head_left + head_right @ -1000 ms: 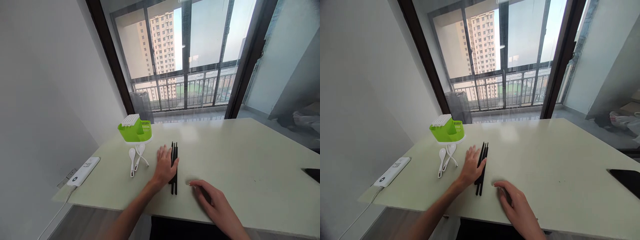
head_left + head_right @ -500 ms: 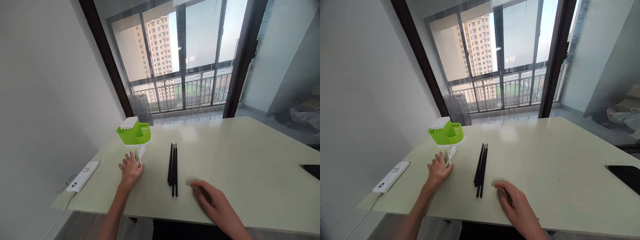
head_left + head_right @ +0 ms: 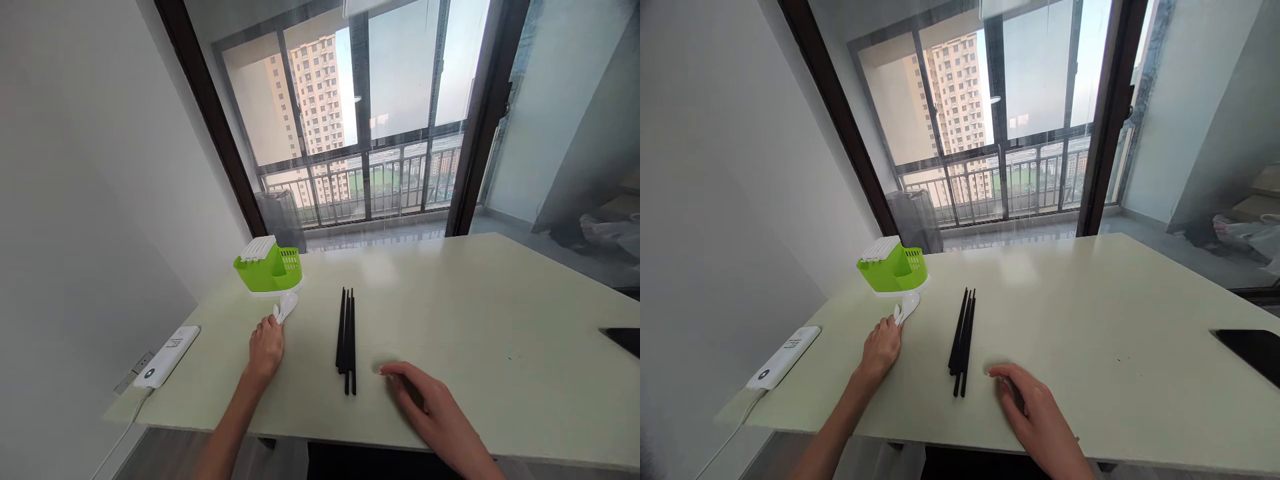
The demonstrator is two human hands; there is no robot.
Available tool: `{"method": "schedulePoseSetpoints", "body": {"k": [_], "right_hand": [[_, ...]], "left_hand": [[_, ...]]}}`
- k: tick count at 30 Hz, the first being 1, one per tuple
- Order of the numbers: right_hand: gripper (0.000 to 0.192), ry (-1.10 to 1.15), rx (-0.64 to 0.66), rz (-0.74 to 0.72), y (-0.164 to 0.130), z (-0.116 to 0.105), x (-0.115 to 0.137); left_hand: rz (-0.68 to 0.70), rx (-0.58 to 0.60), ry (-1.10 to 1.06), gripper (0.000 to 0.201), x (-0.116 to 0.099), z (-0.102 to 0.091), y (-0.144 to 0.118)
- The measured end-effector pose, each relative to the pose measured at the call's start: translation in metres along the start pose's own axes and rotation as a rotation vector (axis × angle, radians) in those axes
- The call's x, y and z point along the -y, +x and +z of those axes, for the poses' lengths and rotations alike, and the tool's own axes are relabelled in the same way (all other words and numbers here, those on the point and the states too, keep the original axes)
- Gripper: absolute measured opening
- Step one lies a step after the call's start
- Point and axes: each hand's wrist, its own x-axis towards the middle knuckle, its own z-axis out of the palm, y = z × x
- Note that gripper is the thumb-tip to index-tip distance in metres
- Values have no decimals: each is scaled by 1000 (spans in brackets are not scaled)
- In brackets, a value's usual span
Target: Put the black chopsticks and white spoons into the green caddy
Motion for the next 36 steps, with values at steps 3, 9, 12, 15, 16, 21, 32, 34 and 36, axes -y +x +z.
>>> {"method": "schedulePoseSetpoints", "body": {"k": [3,9,12,15,16,21,32,34,36], "right_hand": [[34,10,4,1,1,0,1],[33,25,6,-12,2,-1,4],[32,37,-46,-23,4,0,1],[32,43,-192,-48,7,3,-6],[33,45,-248,-55,8,4,-10],[38,85,-397,-14,11,7,-22],[40,146,-452,5,14,9,-27],[40,161,-456,4,14,10,-26],[40,176,-459,1,14,9,-25]], "left_hand": [[16,2,-26,36,-9,0,0],[80,-37,-164,38,-51,-22,-15],[185,-49,-222,38,-85,-40,-30],[301,-39,-216,36,-125,-53,-45],[331,-31,-208,35,-138,-55,-50],[476,-27,-168,29,-185,-51,-66],[492,-121,-86,31,-205,-22,-67],[498,-141,-41,39,-208,-19,-70],[523,-141,14,50,-211,-17,-73]]}}
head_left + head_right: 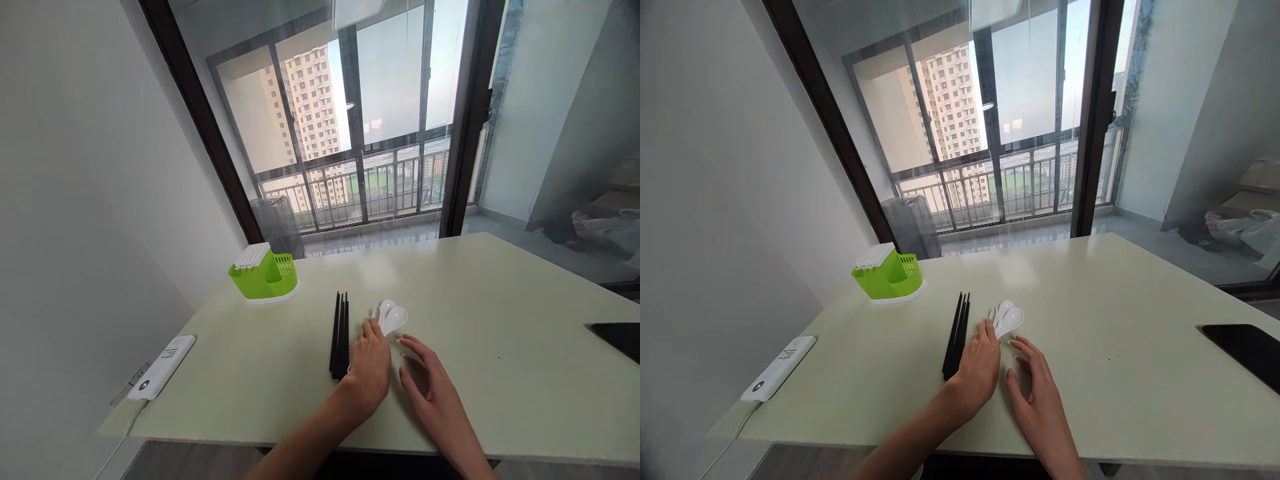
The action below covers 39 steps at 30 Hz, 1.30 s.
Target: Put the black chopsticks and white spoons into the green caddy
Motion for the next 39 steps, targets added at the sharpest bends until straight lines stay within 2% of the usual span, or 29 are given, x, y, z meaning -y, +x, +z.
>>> {"method": "schedulePoseSetpoints", "body": {"k": [6,9,12,14,16,18,21,24,26,28,30,33,36,39], "right_hand": [[38,-2,48,17,-1,-2,4],[38,0,49,29,-1,-3,5],[38,10,55,41,-1,-3,6],[38,17,58,45,-1,-3,6],[39,19,58,46,-1,-2,4],[39,20,59,56,-2,-2,3],[40,11,63,79,-4,-2,1],[40,2,66,74,-4,-1,1],[39,1,63,55,-3,-1,2],[37,0,57,33,-2,-1,3],[36,2,52,24,-2,0,3],[37,9,47,51,-2,0,3],[40,15,53,96,-3,0,3],[39,6,77,101,-3,0,1]], "left_hand": [[-10,95,18,67,-7,-6,3],[4,117,-1,68,-7,-10,1],[44,106,-75,63,2,-15,-7],[81,103,-179,65,17,-20,-10],[132,102,-311,69,46,-29,-6],[136,-18,-368,68,88,-43,7],[-34,-288,-275,66,169,-70,37],[-301,-446,-93,64,250,-88,63],[-454,-429,-78,62,291,-87,71],[-471,-332,-147,58,316,-79,71],[-451,-299,-178,56,324,-69,68],[-430,-305,-200,57,317,-59,68],[-390,-273,-241,58,297,-58,80],[-326,-234,-281,58,267,-60,100]]}}
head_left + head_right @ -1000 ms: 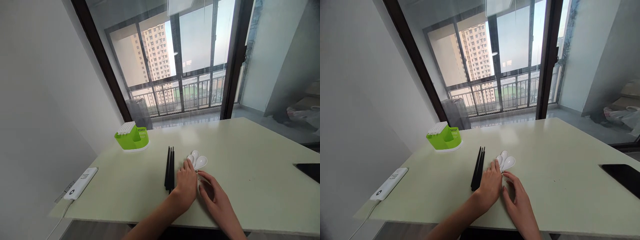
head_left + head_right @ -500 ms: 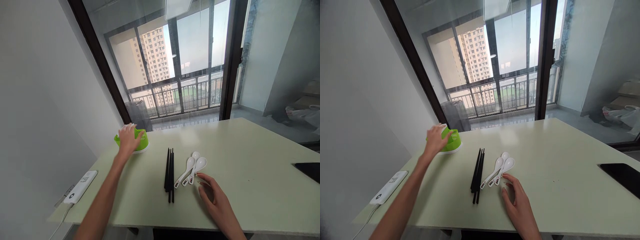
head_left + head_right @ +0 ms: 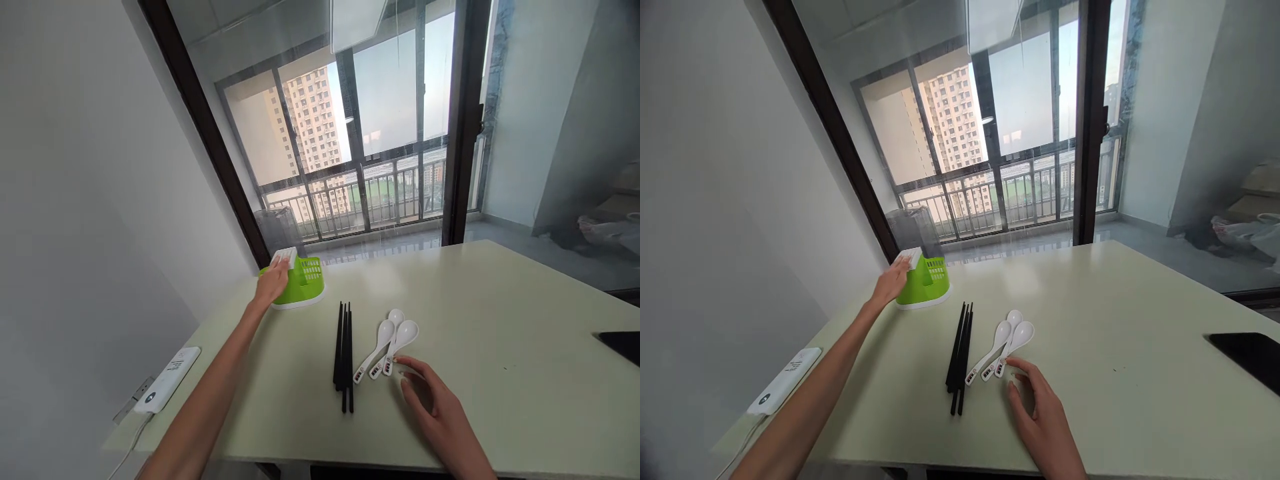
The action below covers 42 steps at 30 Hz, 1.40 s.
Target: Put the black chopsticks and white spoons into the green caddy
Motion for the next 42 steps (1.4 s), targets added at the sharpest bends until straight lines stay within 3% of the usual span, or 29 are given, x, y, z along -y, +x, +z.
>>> {"method": "schedulePoseSetpoints", "body": {"k": [6,11,16,22,26,29,32,34,36,42], "right_hand": [[35,-2,20,-45,1,0,3],[32,14,41,-62,1,-1,8],[31,17,73,-68,0,-1,7],[30,38,86,-81,0,0,8],[30,32,97,-72,0,-1,9],[31,22,96,-74,0,-2,8],[31,4,88,-89,0,-2,7],[31,-9,86,-92,0,-2,7],[30,-20,82,-94,0,-2,7],[30,-58,63,-94,-1,-3,11]], "left_hand": [[119,67,-55,59,-87,27,13],[213,146,-83,61,-148,31,13],[287,232,-95,60,-182,21,3],[349,274,-124,64,-197,11,-13],[428,197,-123,63,-191,12,-22],[471,-61,-121,53,-174,16,-27],[376,-263,-191,41,-144,27,-30],[251,-247,-241,38,-119,36,-33],[149,-154,-258,38,-93,48,-38],[69,45,-247,52,-28,80,-67]]}}
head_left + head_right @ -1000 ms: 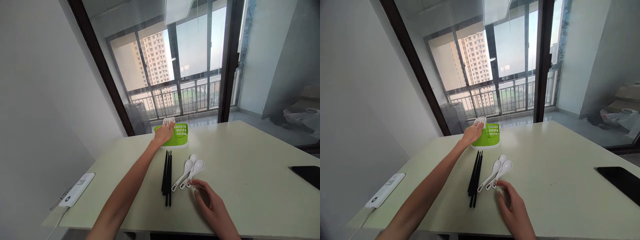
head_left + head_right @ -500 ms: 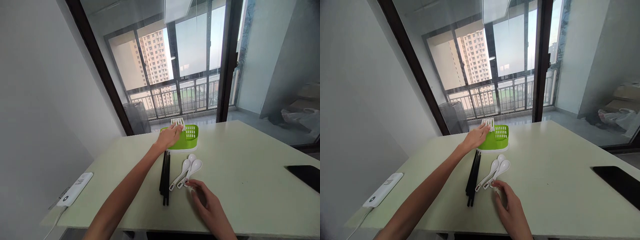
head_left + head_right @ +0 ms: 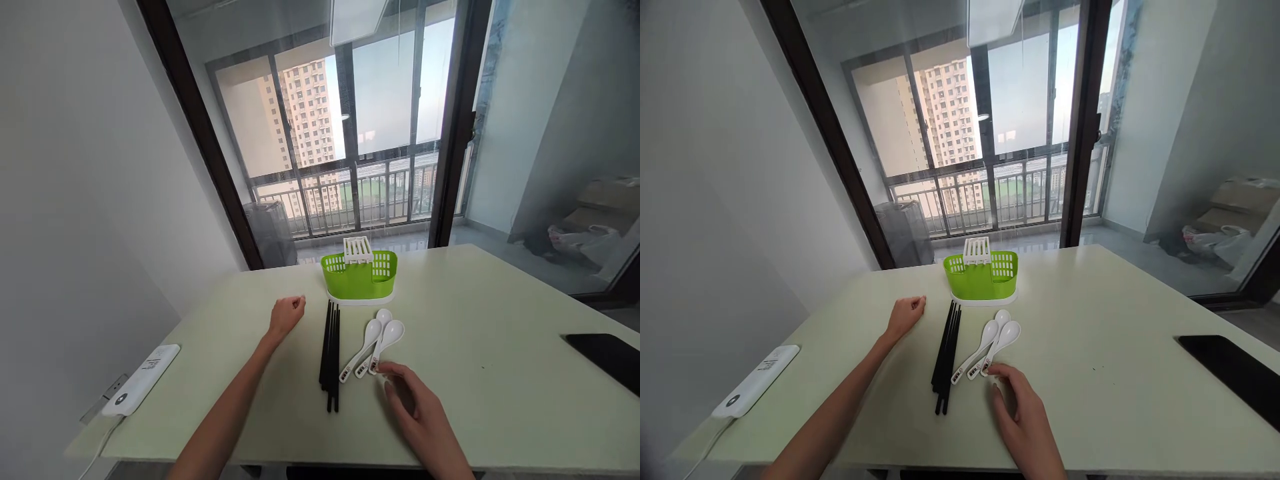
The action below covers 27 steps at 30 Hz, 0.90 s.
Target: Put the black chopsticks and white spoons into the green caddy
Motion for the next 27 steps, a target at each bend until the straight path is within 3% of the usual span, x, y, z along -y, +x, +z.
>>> {"method": "schedulePoseSetpoints", "body": {"k": [5,10,18,27], "right_hand": [[29,-26,9,2,-1,-4,0],[27,-65,32,11,-1,-5,-3],[21,-73,36,-63,-2,-7,-3],[26,-98,118,4,-5,-8,-2]], "left_hand": [[-14,72,-40,53,40,0,-17],[-17,100,-73,55,66,-10,-21],[66,116,-13,56,77,0,-29],[84,83,82,50,82,13,-29]]}}
